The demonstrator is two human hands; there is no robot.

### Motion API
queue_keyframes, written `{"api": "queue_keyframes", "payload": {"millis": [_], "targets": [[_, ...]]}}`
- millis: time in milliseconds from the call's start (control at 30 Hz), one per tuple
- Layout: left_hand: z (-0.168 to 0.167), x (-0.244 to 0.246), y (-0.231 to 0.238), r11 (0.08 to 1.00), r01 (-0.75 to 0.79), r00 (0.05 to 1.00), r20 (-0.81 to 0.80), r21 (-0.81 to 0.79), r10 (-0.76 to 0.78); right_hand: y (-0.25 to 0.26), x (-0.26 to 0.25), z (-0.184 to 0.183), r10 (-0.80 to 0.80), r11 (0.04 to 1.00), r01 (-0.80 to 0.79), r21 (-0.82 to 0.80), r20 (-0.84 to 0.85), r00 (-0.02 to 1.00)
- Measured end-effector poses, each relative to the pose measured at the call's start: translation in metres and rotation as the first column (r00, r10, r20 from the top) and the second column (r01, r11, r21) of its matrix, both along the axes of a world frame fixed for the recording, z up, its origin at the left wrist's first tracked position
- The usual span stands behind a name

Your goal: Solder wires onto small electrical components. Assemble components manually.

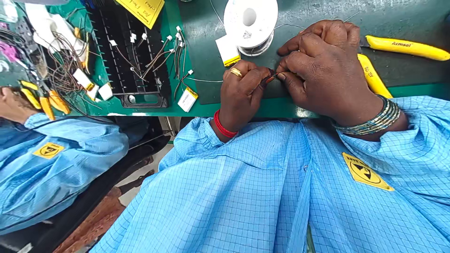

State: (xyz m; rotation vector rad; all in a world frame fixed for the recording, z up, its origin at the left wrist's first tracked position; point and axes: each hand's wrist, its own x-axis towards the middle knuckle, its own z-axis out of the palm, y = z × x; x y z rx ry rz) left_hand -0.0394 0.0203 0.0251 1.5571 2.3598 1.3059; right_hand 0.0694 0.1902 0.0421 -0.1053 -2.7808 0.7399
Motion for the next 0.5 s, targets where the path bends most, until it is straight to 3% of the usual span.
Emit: {"api": "queue_keyframes", "payload": {"millis": [500], "targets": [[-0.0006, -0.0001, 0.0005, 1.0, 0.014, 1.0, -0.003, 0.021, -0.014, 0.0015, -0.0011, -0.0029, -0.012, 1.0, 0.012, 0.017, -0.006, 1.0]]}}
